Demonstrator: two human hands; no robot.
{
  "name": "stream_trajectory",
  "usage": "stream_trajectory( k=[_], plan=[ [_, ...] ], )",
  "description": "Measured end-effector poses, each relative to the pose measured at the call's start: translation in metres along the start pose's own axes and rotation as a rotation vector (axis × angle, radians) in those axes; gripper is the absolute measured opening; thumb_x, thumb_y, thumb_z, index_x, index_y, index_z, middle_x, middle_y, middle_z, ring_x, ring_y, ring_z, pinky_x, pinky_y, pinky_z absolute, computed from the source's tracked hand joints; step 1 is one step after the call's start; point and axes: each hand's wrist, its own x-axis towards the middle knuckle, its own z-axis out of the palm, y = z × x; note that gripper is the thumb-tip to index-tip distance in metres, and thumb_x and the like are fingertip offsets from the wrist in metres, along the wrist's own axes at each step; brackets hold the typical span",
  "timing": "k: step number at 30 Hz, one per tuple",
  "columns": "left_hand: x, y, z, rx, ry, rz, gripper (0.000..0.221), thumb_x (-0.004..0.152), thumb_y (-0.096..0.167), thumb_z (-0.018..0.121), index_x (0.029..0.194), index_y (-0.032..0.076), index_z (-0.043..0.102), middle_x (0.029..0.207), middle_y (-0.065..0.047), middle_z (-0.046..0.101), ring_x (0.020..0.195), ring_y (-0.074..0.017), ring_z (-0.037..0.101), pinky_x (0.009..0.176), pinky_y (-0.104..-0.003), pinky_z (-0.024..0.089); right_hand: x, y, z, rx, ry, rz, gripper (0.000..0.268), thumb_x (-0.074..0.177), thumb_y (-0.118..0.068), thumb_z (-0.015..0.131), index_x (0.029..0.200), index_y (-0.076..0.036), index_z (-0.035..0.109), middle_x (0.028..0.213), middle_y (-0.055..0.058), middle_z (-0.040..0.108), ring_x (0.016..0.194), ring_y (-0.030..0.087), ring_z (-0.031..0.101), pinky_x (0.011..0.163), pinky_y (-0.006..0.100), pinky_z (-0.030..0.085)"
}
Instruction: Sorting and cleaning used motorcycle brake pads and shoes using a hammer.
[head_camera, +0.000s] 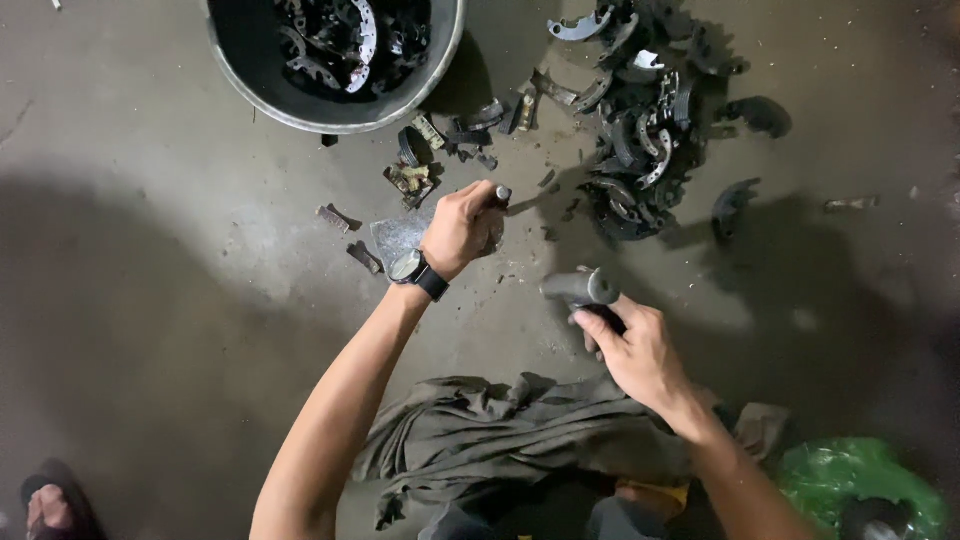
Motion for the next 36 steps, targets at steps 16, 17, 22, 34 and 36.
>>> stream_trajectory(
  k=[16, 17, 22, 34, 36],
  plan=[
    [0.009, -0.001, 0.006, 0.083, -0.131, 0.015, 0.011, 0.091, 0.000, 0.060, 0.101, 0.002, 0.057, 0.089, -0.015, 0.061, 0.072, -0.0351, 0.064, 0.062, -0.042, 0.051, 0.025, -0.035, 0.000, 0.040, 0.063, -0.077, 0.022, 0.103, -0.023, 0.060, 0.109, -0.006, 0.072, 0.069, 0.001, 0.070, 0.053, 0.010, 0.066, 0.046, 0.026, 0.055],
    [0.010, 0.000, 0.006, 0.079, -0.150, -0.018, 0.013, 0.090, 0.000, 0.059, 0.103, 0.003, 0.058, 0.089, -0.015, 0.062, 0.073, -0.0351, 0.065, 0.063, -0.042, 0.052, 0.030, -0.047, -0.002, 0.028, 0.121, -0.157, 0.022, 0.104, -0.022, 0.060, 0.112, -0.005, 0.071, 0.069, 0.002, 0.070, 0.053, 0.010, 0.065, 0.046, 0.026, 0.053],
    [0.006, -0.005, 0.007, 0.081, -0.145, -0.005, 0.018, 0.089, 0.000, 0.059, 0.107, 0.004, 0.061, 0.092, -0.016, 0.064, 0.080, -0.0378, 0.066, 0.070, -0.044, 0.053, 0.066, -0.073, 0.006, -0.070, 0.252, -0.337, 0.021, 0.104, -0.018, 0.062, 0.115, -0.003, 0.071, 0.076, 0.006, 0.070, 0.058, 0.014, 0.063, 0.049, 0.030, 0.050],
    [0.007, -0.002, 0.005, 0.094, -0.080, 0.087, 0.030, 0.084, -0.005, 0.059, 0.114, 0.002, 0.063, 0.102, -0.019, 0.067, 0.092, -0.0429, 0.066, 0.076, -0.045, 0.053, 0.078, -0.075, 0.008, -0.095, 0.295, -0.552, 0.025, 0.105, -0.015, 0.065, 0.124, 0.001, 0.067, 0.101, 0.017, 0.070, 0.079, 0.023, 0.068, 0.069, 0.037, 0.055],
    [0.008, -0.005, 0.006, 0.088, -0.081, 0.112, 0.031, 0.082, -0.006, 0.058, 0.112, 0.002, 0.062, 0.103, -0.019, 0.067, 0.093, -0.0427, 0.066, 0.077, -0.044, 0.054, 0.080, -0.073, 0.002, -0.212, 0.171, -0.346, 0.023, 0.103, -0.017, 0.068, 0.117, 0.000, 0.072, 0.085, 0.014, 0.072, 0.066, 0.023, 0.066, 0.059, 0.037, 0.052]
  ],
)
